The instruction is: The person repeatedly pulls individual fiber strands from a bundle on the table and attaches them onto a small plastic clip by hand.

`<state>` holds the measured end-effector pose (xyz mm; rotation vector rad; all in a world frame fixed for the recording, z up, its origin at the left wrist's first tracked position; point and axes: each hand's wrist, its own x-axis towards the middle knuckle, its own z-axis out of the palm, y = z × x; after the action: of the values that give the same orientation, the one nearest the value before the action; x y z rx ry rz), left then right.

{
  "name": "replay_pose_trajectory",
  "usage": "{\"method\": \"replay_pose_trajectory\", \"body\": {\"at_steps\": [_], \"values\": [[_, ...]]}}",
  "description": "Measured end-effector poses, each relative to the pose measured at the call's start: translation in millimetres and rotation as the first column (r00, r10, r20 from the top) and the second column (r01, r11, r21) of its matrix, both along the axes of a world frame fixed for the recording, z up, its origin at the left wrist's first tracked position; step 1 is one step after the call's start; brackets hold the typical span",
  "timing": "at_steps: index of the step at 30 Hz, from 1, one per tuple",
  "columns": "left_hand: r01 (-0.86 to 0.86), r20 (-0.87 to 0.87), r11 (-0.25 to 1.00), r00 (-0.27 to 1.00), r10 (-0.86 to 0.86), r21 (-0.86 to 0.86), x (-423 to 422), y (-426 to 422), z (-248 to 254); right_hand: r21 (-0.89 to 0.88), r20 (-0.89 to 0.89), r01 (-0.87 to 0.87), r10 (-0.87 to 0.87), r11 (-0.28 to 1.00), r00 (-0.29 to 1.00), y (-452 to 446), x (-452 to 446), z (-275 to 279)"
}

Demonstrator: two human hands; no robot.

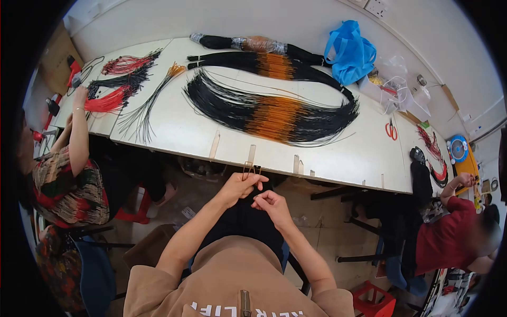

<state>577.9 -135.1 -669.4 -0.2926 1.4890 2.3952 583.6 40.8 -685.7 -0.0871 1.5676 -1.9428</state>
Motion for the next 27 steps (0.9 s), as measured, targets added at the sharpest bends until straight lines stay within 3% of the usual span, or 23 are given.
{"method": "replay_pose_trajectory", "body": {"at_steps": [1, 3, 4, 6, 8, 9, 11, 12, 16, 18, 19, 21, 23, 24, 26, 27], "values": [[0.018, -0.012, 1.000, 1.000, -0.018, -0.014, 1.0, 1.5, -2.5, 0.049, -0.024, -0.039, 0.040, 0.998, 0.999, 2.7, -2.3, 3.0], [-0.041, -0.068, 0.999, 0.997, 0.038, -0.037, 4.9, 7.9, -2.3, 0.313, -0.256, -0.147, 0.232, 0.938, 0.938, 8.3, -7.4, 10.3], [-0.106, -0.119, 0.993, 0.988, 0.099, -0.054, 6.9, 12.4, -2.4, 0.315, -0.266, -0.147, 0.235, 0.938, 0.935, 10.7, -13.4, 25.3], [-0.238, -0.212, 0.968, 0.953, 0.216, -0.081, 9.0, 16.8, -1.7, 0.400, -0.553, 0.091, 0.161, 0.912, 0.818, 11.8, -32.9, 62.4], [-0.260, -0.258, 0.960, 0.939, 0.226, -0.107, 9.5, 12.3, 12.2, 0.344, -0.873, 0.445, 0.107, 0.827, 0.476, 5.4, -71.9, 69.7], [-0.282, -0.305, 0.950, 0.924, 0.232, -0.131, 10.0, 8.2, 24.5, 0.227, -0.971, 0.573, 0.135, 0.788, 0.200, -4.8, -97.3, 67.4], [-0.332, -0.404, 0.927, 0.883, 0.240, -0.174, 9.0, -0.1, 46.4, 0.157, -0.983, 0.623, 0.184, 0.766, 0.022, -25.0, -137.8, 69.5], [-0.337, -0.412, 0.925, 0.879, 0.242, -0.175, 7.9, -4.5, 52.9, 0.150, -0.984, 0.622, 0.180, 0.769, 0.014, -27.6, -147.4, 65.2], [-0.586, -0.723, 0.781, 0.635, 0.274, -0.219, 7.5, -26.6, 73.2, 0.418, -0.871, 0.673, 0.478, 0.610, 0.109, -36.8, -174.2, 46.6], [-0.705, -0.791, 0.688, 0.515, 0.330, -0.172, 3.0, -32.1, 87.4, 0.392, -0.887, 0.653, 0.454, 0.648, 0.082, -35.8, -177.4, 47.0], [-0.705, -0.789, 0.688, 0.518, 0.331, -0.174, 3.0, -38.2, 86.6, 0.366, -0.902, 0.633, 0.427, 0.682, 0.061, -34.0, -176.6, 47.2], [-0.578, -0.582, 0.816, 0.658, 0.477, 0.014, 5.0, -56.9, 85.0, 0.304, -0.930, 0.594, 0.368, 0.745, 0.015, -28.4, -178.7, 51.9], [-0.589, -0.594, 0.808, 0.643, 0.483, 0.020, 5.6, -68.6, 88.5, 0.350, -0.884, 0.614, 0.467, 0.707, -0.034, -21.2, -196.9, 72.0], [-0.598, -0.606, 0.801, 0.629, 0.487, 0.023, 6.4, -73.9, 92.6, 0.311, -0.838, 0.730, 0.538, 0.608, -0.092, -17.6, -204.9, 125.4], [-0.620, -0.627, 0.784, 0.598, 0.499, 0.033, 7.6, -78.9, 100.5, -0.118, -0.825, 0.748, 0.355, 0.653, -0.440, -10.6, -199.2, 200.2], [-0.621, -0.626, 0.783, 0.598, 0.501, 0.033, 9.5, -78.6, 105.0, -0.279, -0.856, 0.732, 0.185, 0.622, -0.483, -5.4, -189.4, 231.8]]}}
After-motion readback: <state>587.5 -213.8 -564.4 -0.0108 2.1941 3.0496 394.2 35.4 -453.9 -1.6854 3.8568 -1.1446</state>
